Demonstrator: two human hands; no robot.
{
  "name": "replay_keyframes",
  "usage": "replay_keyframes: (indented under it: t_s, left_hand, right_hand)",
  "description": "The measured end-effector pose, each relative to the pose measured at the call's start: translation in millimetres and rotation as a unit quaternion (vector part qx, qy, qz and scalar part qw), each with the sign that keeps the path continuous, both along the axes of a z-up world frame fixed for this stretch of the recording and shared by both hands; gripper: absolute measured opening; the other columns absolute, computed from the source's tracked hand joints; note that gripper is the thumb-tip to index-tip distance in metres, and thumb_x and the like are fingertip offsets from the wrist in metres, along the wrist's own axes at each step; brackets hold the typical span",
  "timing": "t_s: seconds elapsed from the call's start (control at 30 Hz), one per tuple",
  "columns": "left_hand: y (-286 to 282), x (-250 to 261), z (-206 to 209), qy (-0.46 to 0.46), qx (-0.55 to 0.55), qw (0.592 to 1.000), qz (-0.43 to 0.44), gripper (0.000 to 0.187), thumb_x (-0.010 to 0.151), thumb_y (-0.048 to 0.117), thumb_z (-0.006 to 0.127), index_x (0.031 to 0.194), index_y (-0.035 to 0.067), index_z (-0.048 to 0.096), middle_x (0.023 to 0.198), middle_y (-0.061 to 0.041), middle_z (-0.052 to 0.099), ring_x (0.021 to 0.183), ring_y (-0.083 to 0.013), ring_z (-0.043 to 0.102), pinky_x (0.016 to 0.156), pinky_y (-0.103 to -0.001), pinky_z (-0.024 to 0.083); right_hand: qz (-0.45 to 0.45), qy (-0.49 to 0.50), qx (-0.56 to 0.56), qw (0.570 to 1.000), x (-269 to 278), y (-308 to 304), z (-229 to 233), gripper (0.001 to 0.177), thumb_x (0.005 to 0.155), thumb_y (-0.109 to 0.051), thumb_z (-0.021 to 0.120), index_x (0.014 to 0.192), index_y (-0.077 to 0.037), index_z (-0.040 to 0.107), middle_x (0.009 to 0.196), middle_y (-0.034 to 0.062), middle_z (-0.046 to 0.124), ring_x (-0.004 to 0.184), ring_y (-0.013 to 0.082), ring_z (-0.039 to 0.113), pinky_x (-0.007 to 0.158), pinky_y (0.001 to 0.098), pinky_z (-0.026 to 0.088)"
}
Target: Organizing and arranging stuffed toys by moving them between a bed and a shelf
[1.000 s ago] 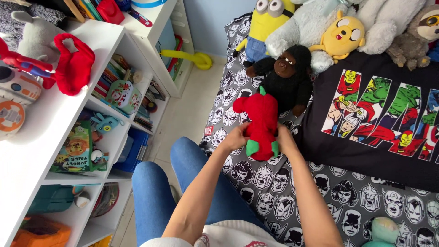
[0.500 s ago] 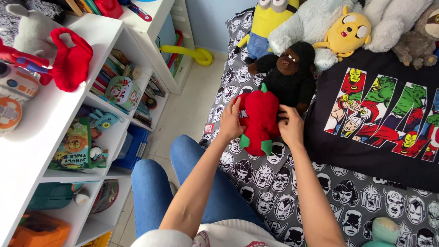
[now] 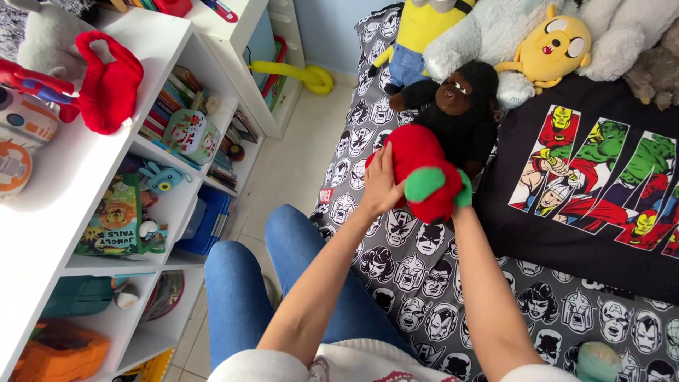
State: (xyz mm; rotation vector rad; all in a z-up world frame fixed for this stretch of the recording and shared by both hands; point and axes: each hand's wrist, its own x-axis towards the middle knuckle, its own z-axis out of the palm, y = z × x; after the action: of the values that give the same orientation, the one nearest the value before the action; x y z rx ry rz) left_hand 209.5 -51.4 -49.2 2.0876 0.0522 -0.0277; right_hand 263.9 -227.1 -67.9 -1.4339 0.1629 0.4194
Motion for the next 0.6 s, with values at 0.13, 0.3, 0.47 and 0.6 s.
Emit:
replay_keyframes:
  t_s: [0.13, 0.3, 0.47, 0.6]
  left_hand:
    - [-13, -8, -3, -0.028, 0.013, 0.999, 0.007, 0.104, 0.084, 0.043, 0.059, 0.169, 0.013, 0.006, 0.167, -0.024, 0.021, 0.158, -0.0428, 0.017, 0.122, -0.073, 0.014]
    - [-27, -6, -24, -0.055, -0.007, 0.998, 0.025, 0.106, 0.084, 0.052, 0.051, 0.169, 0.011, 0.002, 0.169, -0.023, 0.018, 0.159, -0.0411, 0.014, 0.121, -0.075, 0.012]
    - [-16, -21, -28, -0.047, 0.055, 0.997, 0.015, 0.106, 0.08, 0.049, 0.051, 0.167, 0.009, 0.007, 0.17, -0.019, 0.019, 0.159, -0.0361, 0.015, 0.118, -0.076, 0.018]
    - [-9, -28, -23, -0.05, 0.098, 0.994, 0.018, 0.113, 0.074, 0.038, 0.063, 0.168, 0.013, 0.006, 0.172, -0.016, 0.014, 0.159, -0.0369, 0.013, 0.117, -0.078, 0.021]
  right_hand:
    - [0.052, -0.071, -0.063, 0.994, 18, -6, -8, 0.061, 0.103, -0.047, 0.059, 0.158, -0.024, 0.045, 0.153, 0.0078, 0.053, 0.135, 0.0275, 0.055, 0.11, 0.0455, 0.047]
    - [0.112, -0.154, -0.141, 0.972, 43, -25, -32, 0.061, 0.101, -0.05, 0.06, 0.157, -0.029, 0.047, 0.152, 0.0009, 0.055, 0.136, 0.0225, 0.054, 0.113, 0.0411, 0.044]
    - [0.167, -0.241, -0.222, 0.93, 73, -51, -55, 0.061, 0.099, -0.053, 0.061, 0.156, -0.034, 0.049, 0.151, -0.006, 0.056, 0.138, 0.0174, 0.053, 0.116, 0.0367, 0.042]
    - [0.2, -0.282, -0.268, 0.899, 78, -117, -150, 0.062, 0.098, -0.055, 0.062, 0.156, -0.037, 0.05, 0.15, -0.0101, 0.057, 0.139, 0.0143, 0.052, 0.118, 0.0341, 0.04]
